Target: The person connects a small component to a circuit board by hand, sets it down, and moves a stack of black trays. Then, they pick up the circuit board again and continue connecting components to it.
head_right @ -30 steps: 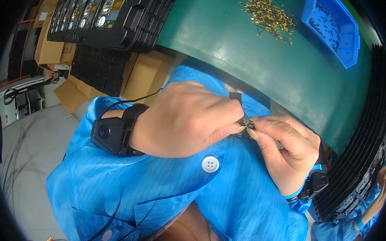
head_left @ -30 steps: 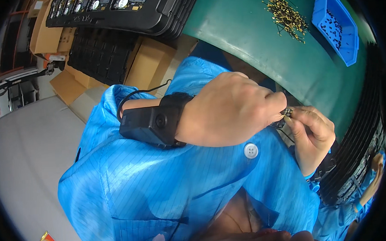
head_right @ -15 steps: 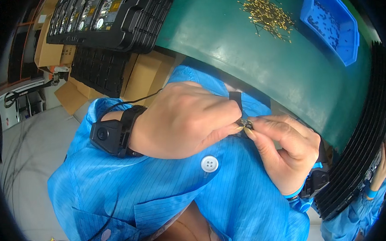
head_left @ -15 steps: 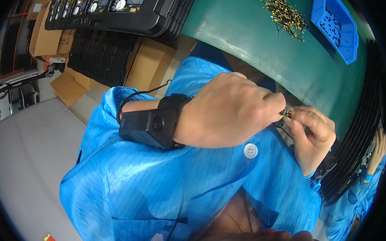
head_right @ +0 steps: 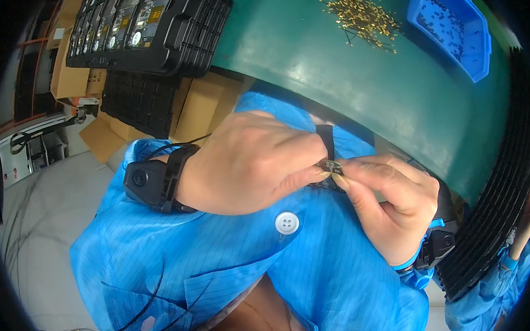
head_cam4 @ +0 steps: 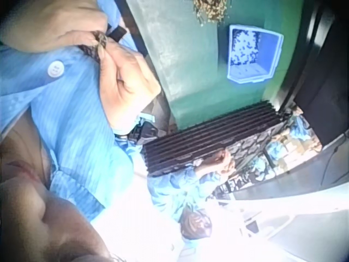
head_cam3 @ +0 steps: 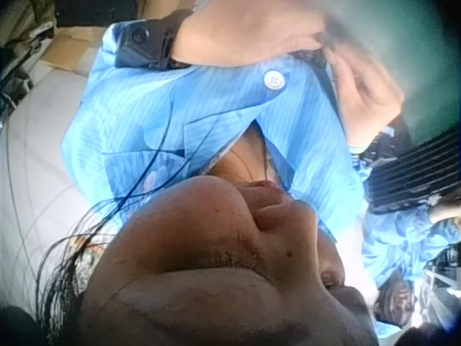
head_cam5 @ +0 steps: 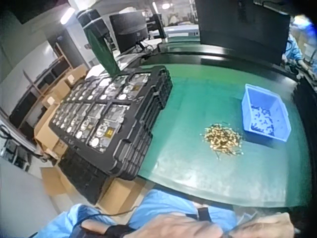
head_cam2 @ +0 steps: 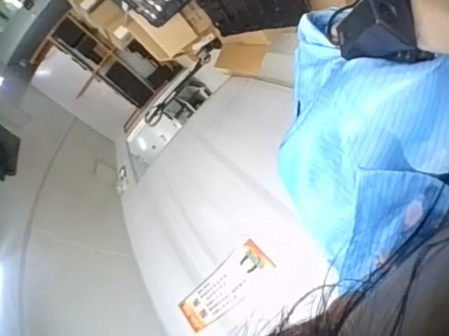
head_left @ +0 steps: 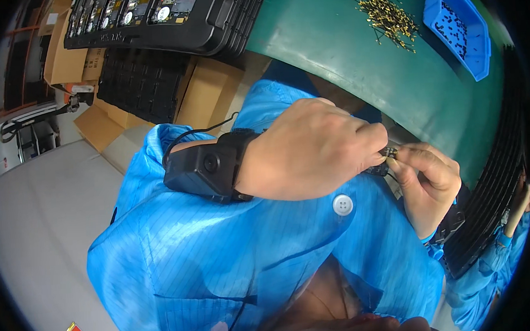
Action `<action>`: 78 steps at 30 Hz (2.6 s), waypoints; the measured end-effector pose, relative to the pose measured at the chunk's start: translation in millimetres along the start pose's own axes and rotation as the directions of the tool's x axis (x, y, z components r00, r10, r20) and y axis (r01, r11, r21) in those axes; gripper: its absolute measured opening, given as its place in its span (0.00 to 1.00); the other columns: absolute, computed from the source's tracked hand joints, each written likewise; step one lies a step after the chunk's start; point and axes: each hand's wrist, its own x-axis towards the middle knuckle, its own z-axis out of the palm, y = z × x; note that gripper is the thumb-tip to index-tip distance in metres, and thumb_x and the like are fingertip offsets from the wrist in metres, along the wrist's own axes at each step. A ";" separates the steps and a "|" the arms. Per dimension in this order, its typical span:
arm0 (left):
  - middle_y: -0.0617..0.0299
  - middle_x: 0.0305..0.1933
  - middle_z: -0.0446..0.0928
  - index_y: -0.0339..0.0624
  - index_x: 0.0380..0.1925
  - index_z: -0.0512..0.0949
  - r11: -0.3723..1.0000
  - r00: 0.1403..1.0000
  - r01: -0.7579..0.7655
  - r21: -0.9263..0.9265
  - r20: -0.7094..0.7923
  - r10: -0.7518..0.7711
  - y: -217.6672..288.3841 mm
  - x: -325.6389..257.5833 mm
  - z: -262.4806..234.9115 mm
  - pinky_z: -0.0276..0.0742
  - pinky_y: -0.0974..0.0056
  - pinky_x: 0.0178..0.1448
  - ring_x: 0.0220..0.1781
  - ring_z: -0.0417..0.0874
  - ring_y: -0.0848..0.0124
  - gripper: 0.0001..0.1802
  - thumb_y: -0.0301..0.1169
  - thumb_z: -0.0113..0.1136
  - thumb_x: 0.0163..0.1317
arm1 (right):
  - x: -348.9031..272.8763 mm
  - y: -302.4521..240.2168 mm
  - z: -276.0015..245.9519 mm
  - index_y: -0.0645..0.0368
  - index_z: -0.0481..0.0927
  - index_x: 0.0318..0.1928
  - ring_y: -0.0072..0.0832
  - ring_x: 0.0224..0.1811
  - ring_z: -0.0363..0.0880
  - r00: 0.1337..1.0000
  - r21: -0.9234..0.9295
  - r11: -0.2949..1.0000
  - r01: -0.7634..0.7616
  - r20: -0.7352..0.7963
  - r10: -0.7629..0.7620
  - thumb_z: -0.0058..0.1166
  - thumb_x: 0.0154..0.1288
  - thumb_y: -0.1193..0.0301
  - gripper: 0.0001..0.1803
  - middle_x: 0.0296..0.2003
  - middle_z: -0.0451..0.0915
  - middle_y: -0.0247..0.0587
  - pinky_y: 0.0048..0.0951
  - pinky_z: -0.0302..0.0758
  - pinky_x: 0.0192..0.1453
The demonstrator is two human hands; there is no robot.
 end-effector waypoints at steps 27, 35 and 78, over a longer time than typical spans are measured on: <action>0.56 0.14 0.64 0.41 0.20 0.65 0.995 0.994 0.053 -0.089 0.099 -0.044 -3.7 -1.6 -1.7 0.60 0.58 0.21 0.18 0.68 0.57 0.09 0.29 0.56 0.48 | -2.6 -0.5 5.0 0.68 0.77 0.27 0.28 0.24 0.78 0.998 -0.027 0.997 0.066 -0.019 -0.066 0.59 0.40 0.86 0.08 0.23 0.78 0.45 0.21 0.73 0.28; 0.55 0.16 0.66 0.41 0.22 0.68 0.998 0.998 0.037 -0.048 0.049 -0.035 -6.6 0.6 -0.8 0.62 0.58 0.22 0.19 0.69 0.56 0.08 0.30 0.56 0.50 | 2.3 7.4 -4.1 0.69 0.76 0.32 0.29 0.29 0.78 0.992 -0.036 0.994 0.105 0.072 -0.102 0.58 0.42 0.85 0.12 0.26 0.78 0.46 0.22 0.74 0.33; 0.58 0.18 0.65 0.36 0.25 0.67 0.810 0.996 0.082 -0.581 0.033 -0.078 -33.4 27.4 12.3 0.63 0.67 0.25 0.21 0.65 0.70 0.15 0.38 0.46 0.62 | 33.0 46.6 15.7 0.60 0.67 0.28 0.13 0.23 0.58 0.974 0.797 0.560 -0.227 0.187 0.129 0.44 0.62 0.69 0.08 0.24 0.63 0.29 0.14 0.55 0.27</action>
